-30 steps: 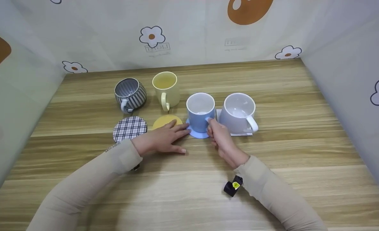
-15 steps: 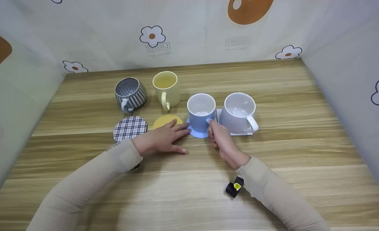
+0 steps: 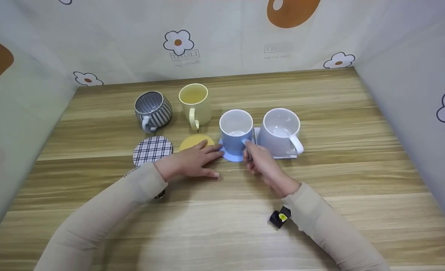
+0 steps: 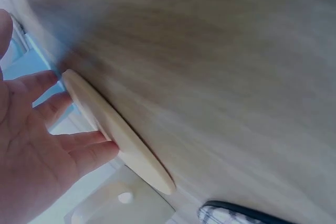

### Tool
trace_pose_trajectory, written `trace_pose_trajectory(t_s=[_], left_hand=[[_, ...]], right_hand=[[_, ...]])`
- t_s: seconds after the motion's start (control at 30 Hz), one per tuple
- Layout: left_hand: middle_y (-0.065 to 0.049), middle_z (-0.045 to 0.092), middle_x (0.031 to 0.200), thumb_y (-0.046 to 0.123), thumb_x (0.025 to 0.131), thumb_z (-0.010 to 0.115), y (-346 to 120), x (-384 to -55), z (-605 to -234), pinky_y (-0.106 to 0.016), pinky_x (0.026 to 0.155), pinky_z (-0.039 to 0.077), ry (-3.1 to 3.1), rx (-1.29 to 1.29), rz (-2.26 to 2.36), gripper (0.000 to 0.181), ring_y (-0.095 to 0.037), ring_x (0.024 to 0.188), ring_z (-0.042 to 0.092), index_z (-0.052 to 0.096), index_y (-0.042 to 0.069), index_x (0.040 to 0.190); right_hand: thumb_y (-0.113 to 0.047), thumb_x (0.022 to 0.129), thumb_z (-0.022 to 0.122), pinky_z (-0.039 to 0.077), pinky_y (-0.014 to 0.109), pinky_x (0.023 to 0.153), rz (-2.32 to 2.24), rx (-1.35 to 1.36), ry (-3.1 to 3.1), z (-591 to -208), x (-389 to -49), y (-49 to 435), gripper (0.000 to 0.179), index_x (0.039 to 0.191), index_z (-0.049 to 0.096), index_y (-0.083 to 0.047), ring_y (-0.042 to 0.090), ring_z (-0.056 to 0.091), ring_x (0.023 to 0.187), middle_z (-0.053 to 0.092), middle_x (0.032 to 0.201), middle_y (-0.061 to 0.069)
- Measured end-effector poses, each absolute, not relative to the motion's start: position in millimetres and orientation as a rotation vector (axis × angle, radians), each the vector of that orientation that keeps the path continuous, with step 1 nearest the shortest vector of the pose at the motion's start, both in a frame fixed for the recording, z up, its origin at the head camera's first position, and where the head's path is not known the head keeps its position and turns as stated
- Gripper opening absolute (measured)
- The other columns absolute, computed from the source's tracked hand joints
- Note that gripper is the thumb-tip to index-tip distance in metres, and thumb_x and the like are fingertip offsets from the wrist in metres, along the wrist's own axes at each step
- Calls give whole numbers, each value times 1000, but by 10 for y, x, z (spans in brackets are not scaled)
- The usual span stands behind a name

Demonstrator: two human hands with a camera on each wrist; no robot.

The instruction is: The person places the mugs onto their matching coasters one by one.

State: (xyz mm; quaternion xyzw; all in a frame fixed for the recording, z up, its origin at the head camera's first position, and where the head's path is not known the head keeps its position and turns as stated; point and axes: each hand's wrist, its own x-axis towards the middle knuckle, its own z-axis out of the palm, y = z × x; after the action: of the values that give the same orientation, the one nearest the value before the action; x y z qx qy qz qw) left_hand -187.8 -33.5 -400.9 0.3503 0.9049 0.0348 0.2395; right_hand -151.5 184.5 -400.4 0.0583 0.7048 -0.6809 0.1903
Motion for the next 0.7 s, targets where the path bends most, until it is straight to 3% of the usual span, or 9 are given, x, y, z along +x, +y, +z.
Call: trace_pose_trajectory(t_s=[0.17,0.27,0.5,0.7], left_hand=[[-3,12,154,55,90,43,-421,-1891,-3997,-49,111,14,2492,979,180,72,-43,137,7,21,17,147],[-8,17,152,52,91,43,-534,-1911,-3968,-47,111,16,2561,962,254,71,-42,136,13,23,13,146],[-16,44,137,40,93,49,-783,-2005,-3830,-45,106,27,2823,680,358,54,-35,124,41,47,0,130],[-18,51,129,26,92,53,-882,-2133,-3807,-39,102,35,2753,314,960,46,-30,121,47,48,-1,128]], right_hand=[[-21,93,51,46,18,53,-1676,27,2351,-3891,-1447,1926,24,94,57,2,5,53,61,59,78,1],[-13,89,55,46,19,60,-1484,-132,2652,-3829,-1390,1940,28,108,55,8,11,56,69,62,85,10],[-3,82,62,43,34,74,-1202,-649,3213,-3837,-1227,1795,29,109,59,4,27,53,85,56,98,18],[-17,82,65,43,44,89,-801,-1229,3146,-3978,-1171,1589,38,116,57,-2,32,50,104,52,115,17]])
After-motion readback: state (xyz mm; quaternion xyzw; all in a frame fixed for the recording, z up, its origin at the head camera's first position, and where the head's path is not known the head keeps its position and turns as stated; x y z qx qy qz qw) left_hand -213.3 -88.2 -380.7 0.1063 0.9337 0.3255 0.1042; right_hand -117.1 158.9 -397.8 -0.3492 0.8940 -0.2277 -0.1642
